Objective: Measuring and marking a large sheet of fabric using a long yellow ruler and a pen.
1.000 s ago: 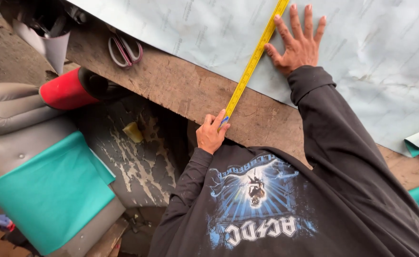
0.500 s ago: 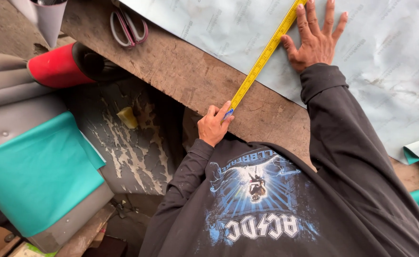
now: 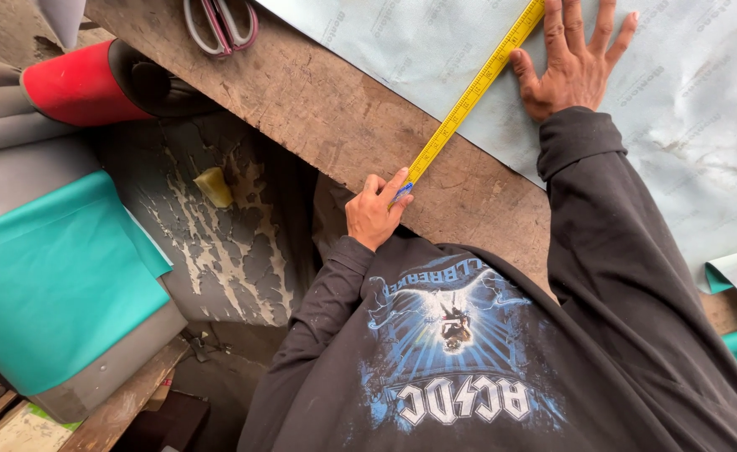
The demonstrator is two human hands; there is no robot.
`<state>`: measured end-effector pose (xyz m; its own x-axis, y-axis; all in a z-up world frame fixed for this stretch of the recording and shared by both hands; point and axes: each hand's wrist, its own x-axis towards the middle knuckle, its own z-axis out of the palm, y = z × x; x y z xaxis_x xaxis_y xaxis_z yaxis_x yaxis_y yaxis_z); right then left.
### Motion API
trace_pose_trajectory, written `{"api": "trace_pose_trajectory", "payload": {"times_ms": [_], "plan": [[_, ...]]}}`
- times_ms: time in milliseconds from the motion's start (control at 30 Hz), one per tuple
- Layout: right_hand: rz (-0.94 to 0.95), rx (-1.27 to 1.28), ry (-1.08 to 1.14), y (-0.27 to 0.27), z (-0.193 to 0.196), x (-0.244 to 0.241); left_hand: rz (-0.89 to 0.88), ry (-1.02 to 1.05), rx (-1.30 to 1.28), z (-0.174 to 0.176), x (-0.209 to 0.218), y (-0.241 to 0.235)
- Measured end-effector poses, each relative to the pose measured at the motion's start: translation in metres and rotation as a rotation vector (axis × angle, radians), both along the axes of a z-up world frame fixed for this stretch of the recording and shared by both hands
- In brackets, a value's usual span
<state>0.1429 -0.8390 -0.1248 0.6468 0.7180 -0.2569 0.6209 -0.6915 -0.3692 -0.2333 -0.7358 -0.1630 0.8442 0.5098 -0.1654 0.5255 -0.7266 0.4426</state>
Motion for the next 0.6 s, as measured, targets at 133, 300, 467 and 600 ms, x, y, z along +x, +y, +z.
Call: {"api": "trace_pose_trajectory", "payload": {"times_ms": [133,300,467,600], "plan": [[-0.009,-0.013,0.017,0.001,0.002,0.0,0.001,0.002,0.003,0.0,0.0,0.0],[0.003,0.027,-0.015,0.0,0.001,-0.001,-0.002,-0.009,-0.001,0.001,0.001,0.001],[0.015,0.084,-0.066,-0.007,-0.013,0.001,-0.001,0.001,-0.012,0.001,0.0,0.001],[0.032,0.179,-0.111,-0.008,-0.016,0.001,-0.002,0.005,-0.014,0.0,0.0,0.001]]}}
